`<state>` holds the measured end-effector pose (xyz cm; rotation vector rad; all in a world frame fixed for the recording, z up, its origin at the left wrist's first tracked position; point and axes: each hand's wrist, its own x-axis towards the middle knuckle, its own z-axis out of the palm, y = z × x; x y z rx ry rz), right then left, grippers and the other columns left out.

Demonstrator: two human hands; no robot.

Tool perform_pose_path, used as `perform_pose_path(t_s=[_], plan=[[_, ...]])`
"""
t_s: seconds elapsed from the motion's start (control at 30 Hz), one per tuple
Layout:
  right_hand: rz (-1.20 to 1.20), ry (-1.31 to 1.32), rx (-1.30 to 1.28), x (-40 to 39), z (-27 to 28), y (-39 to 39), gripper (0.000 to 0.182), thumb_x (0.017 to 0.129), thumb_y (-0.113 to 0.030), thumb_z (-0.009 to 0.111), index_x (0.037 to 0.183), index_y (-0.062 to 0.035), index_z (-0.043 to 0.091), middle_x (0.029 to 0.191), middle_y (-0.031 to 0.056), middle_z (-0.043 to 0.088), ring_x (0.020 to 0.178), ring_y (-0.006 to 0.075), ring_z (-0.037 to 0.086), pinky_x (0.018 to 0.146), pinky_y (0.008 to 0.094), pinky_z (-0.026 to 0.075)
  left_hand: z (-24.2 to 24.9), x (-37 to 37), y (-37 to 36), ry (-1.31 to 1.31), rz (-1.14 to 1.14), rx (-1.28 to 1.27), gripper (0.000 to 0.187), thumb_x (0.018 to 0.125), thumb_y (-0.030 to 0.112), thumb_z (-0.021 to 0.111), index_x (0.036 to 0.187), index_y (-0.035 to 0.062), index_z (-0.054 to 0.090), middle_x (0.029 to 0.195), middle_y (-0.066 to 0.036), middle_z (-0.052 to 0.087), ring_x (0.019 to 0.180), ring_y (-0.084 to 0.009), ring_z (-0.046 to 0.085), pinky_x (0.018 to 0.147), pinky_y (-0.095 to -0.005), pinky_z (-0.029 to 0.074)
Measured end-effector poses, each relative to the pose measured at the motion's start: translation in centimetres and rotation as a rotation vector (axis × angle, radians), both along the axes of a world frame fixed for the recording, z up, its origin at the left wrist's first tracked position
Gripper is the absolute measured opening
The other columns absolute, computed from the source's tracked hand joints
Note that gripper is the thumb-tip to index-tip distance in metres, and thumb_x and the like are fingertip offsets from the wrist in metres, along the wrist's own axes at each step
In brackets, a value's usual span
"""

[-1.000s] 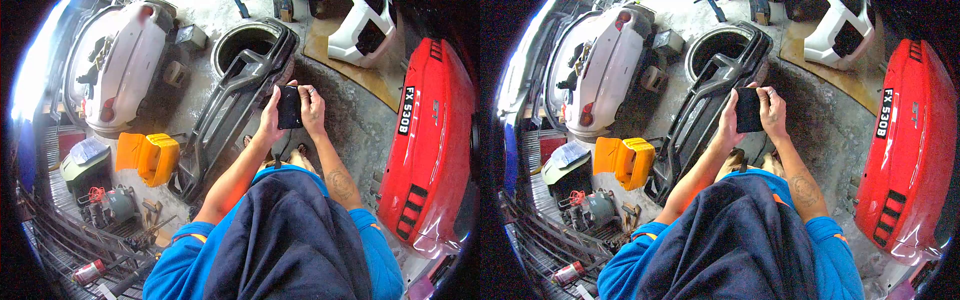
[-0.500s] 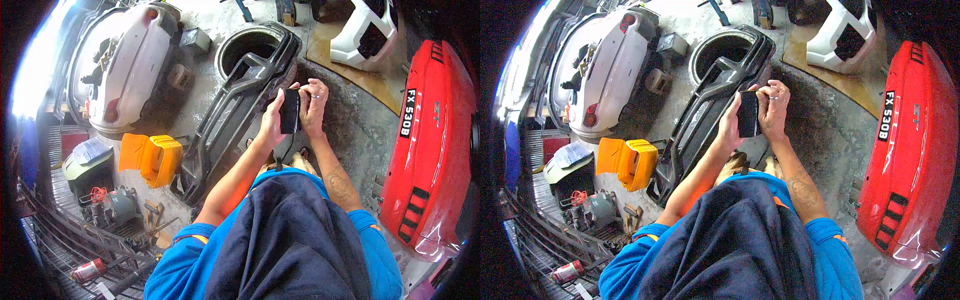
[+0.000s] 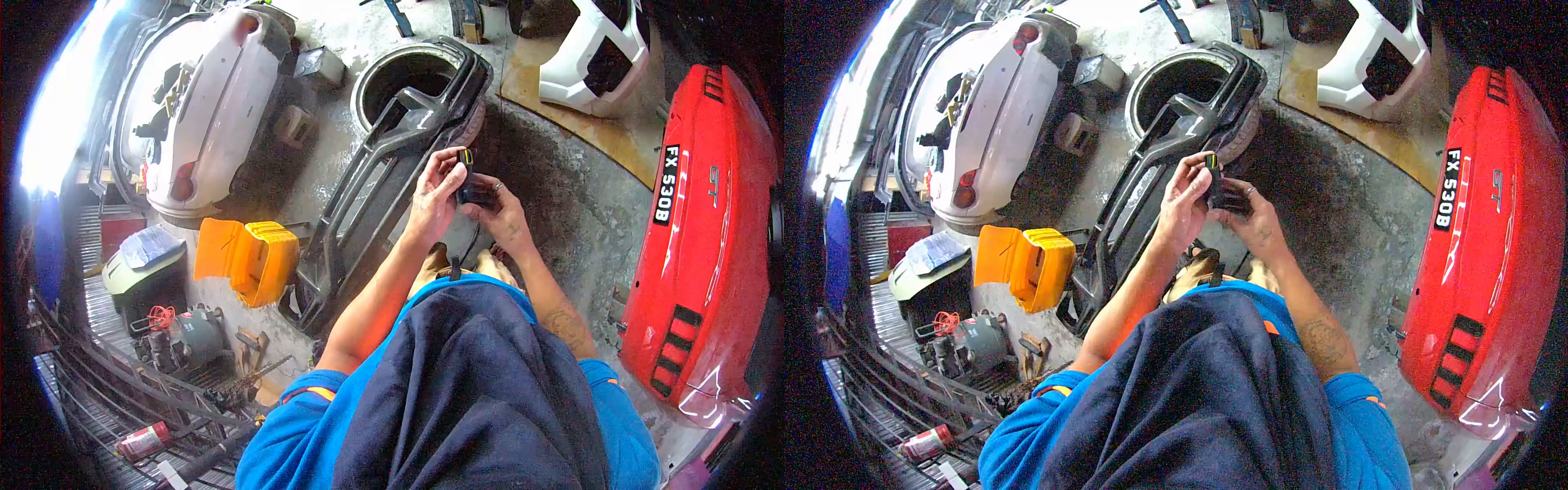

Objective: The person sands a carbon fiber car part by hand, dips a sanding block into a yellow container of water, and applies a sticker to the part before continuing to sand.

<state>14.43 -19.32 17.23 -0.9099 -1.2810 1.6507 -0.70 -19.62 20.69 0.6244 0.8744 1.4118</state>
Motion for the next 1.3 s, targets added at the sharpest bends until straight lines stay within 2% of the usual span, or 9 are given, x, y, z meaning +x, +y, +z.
perform_pose_path(t_s=[0.1, 0.3, 0.33, 0.37, 0.4, 0.5, 0.6, 1.17, 1.3], plan=[[-0.089, -0.288, 0.120, -0.2, 0.0, -0.2, 0.060, 0.078, -0.014, 0.084, 0.130, -0.0038, 0.056, 0.122, 0.0108, 0.066, 0.110, 0.0175, 0.063, 0.094, 0.0319, 0.051, -0.4, 0.6, 0.0, 0.066, 0.015, 0.055, 0.037, 0.095, 0.011, 0.065, 0.130, 0.0049, 0.054, 0.115, -0.003, 0.058, 0.106, -0.0102, 0.054, 0.095, -0.0267, 0.043], [0.018, -0.163, 0.194, 0.4, -2.3, 0.5, 0.050, 0.086, -0.014, 0.076, 0.130, -0.0006, 0.055, 0.119, 0.0110, 0.066, 0.109, 0.0176, 0.063, 0.097, 0.0327, 0.049, 0.3, 0.7, -0.2, 0.336, 0.021, 0.049, 0.038, 0.094, 0.017, 0.069, 0.127, 0.0037, 0.058, 0.110, -0.007, 0.060, 0.100, -0.0161, 0.060, 0.090, -0.0304, 0.048], [0.018, -0.165, 0.193, 1.2, -2.9, 0.8, 0.050, 0.086, -0.014, 0.076, 0.130, -0.0006, 0.055, 0.119, 0.0110, 0.066, 0.109, 0.0176, 0.063, 0.097, 0.0327, 0.049, 0.7, 0.3, 0.1, 0.753, 0.065, 0.238, 0.040, 0.091, 0.019, 0.071, 0.127, 0.0035, 0.059, 0.109, -0.010, 0.061, 0.100, -0.0210, 0.061, 0.089, -0.0326, 0.048], [0.056, -0.018, -0.008, 1.9, -2.2, 1.1, 0.045, 0.090, -0.013, 0.071, 0.130, 0.0010, 0.054, 0.118, 0.0107, 0.066, 0.107, 0.0178, 0.064, 0.098, 0.0330, 0.049, 0.9, 0.0, 0.4, 1.168, 0.111, 0.431, 0.042, 0.089, 0.020, 0.073, 0.126, 0.0034, 0.060, 0.108, -0.013, 0.061, 0.100, -0.0258, 0.061, 0.088, -0.0348, 0.049], [0.095, 0.129, -0.208, 2.2, -1.6, 1.4, 0.041, 0.093, -0.012, 0.066, 0.129, 0.0027, 0.054, 0.117, 0.0103, 0.065, 0.106, 0.0180, 0.064, 0.098, 0.0333, 0.049, 1.0, -0.3, 0.4, 1.177, 0.061, 0.467, 0.047, 0.084, 0.020, 0.077, 0.125, 0.0028, 0.061, 0.109, -0.018, 0.060, 0.100, -0.0338, 0.060, 0.088, -0.0385, 0.049], [0.099, 0.520, -0.471, 2.5, 1.6, 1.2, 0.038, 0.097, -0.014, 0.060, 0.130, 0.0036, 0.053, 0.116, 0.0090, 0.065, 0.103, 0.0169, 0.065, 0.096, 0.0331, 0.051, 0.6, -0.1, -0.1, 1.231, -0.047, 0.407, 0.059, 0.080, 0.018, 0.080, 0.132, 0.0065, 0.056, 0.117, -0.017, 0.057, 0.109, -0.0340, 0.056, 0.093, -0.0423, 0.046], [0.057, 0.383, -0.402, 2.1, 0.3, 1.0, 0.040, 0.098, -0.016, 0.061, 0.133, 0.0009, 0.052, 0.117, 0.0084, 0.065, 0.099, 0.0152, 0.065, 0.093, 0.0349, 0.054, 0.5, -0.1, -0.4, 1.463, -0.004, 0.489, 0.066, 0.077, 0.021, 0.082, 0.135, 0.0102, 0.054, 0.126, -0.016, 0.054, 0.116, -0.0346, 0.053, 0.097, -0.0451, 0.044], [0.144, 0.513, -0.469, 2.7, 0.2, 0.4, 0.052, 0.093, 0.000, 0.049, 0.144, 0.0031, 0.040, 0.129, 0.0152, 0.061, 0.116, 0.0240, 0.062, 0.101, 0.0444, 0.052, 0.3, -3.1, -2.7, 1.224, 0.031, 0.350, 0.040, 0.074, 0.016, 0.084, 0.108, 0.0053, 0.067, 0.118, -0.014, 0.059, 0.113, -0.0281, 0.058, 0.097, -0.0385, 0.046], [0.108, 0.489, -0.487, 2.8, 0.0, 0.4, 0.053, 0.092, 0.000, 0.049, 0.144, 0.0032, 0.039, 0.127, 0.0164, 0.062, 0.112, 0.0256, 0.064, 0.100, 0.0442, 0.053, 0.1, -4.1, -2.5, 0.808, 0.174, 0.174, 0.038, 0.081, 0.006, 0.078, 0.115, 0.0015, 0.062, 0.114, -0.007, 0.062, 0.106, -0.0156, 0.059, 0.092, -0.0308, 0.048]])
